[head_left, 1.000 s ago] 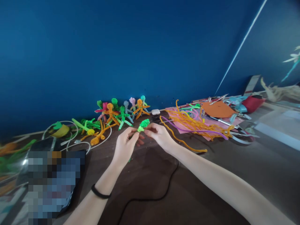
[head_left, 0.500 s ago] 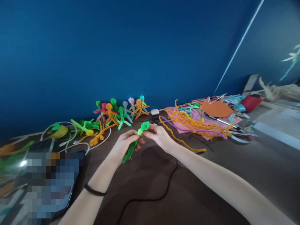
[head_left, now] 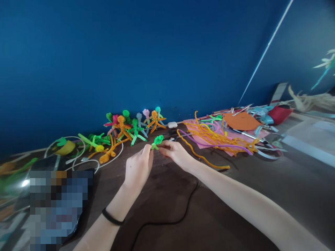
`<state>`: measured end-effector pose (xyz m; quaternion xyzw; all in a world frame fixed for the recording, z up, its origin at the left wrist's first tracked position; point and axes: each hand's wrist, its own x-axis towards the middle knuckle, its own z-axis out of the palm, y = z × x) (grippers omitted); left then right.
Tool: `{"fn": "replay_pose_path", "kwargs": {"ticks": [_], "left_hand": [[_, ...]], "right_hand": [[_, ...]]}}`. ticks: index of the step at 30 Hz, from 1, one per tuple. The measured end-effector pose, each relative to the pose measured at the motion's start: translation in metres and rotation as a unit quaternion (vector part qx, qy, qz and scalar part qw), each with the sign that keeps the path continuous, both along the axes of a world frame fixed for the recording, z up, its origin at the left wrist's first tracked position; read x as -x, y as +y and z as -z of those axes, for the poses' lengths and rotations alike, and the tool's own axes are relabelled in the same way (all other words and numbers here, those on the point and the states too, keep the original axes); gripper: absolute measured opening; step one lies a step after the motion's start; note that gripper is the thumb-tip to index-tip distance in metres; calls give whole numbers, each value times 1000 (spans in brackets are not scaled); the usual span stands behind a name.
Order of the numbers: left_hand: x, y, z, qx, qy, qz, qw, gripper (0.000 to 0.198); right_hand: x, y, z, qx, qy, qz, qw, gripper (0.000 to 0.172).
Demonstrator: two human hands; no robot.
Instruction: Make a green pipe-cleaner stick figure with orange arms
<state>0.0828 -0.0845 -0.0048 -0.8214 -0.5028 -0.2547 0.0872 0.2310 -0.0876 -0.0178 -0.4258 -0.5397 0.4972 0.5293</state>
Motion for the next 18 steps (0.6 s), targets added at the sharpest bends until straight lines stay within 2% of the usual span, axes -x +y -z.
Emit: {"fn": "replay_pose_path", "kwargs": {"ticks": [4,8,10,13,15,18], "left_hand": [[0,1,-5,78,-120,26,989,14],[-1,1,-10,188,-260,69,945,12],[-2,1,-11,262,-333,95,901,14],[-4,2,-12,371,-443,126,806,18],[-5,3,-12,425,-496,142,744,18],[-5,3,-12,483,-542,179,664,16]], "right_hand": [[-1,1,1,-15,-22,16,1000,16],[-3,3,1,-44,-48,47,997,16],[-4,4,0,-55,-52,57,995,18],[-7,4,-1,-75,-57,61,994,16],[-7,4,-1,-87,-47,63,993,15],[-7,3,-3,-83,-10,44,996,15]]}}
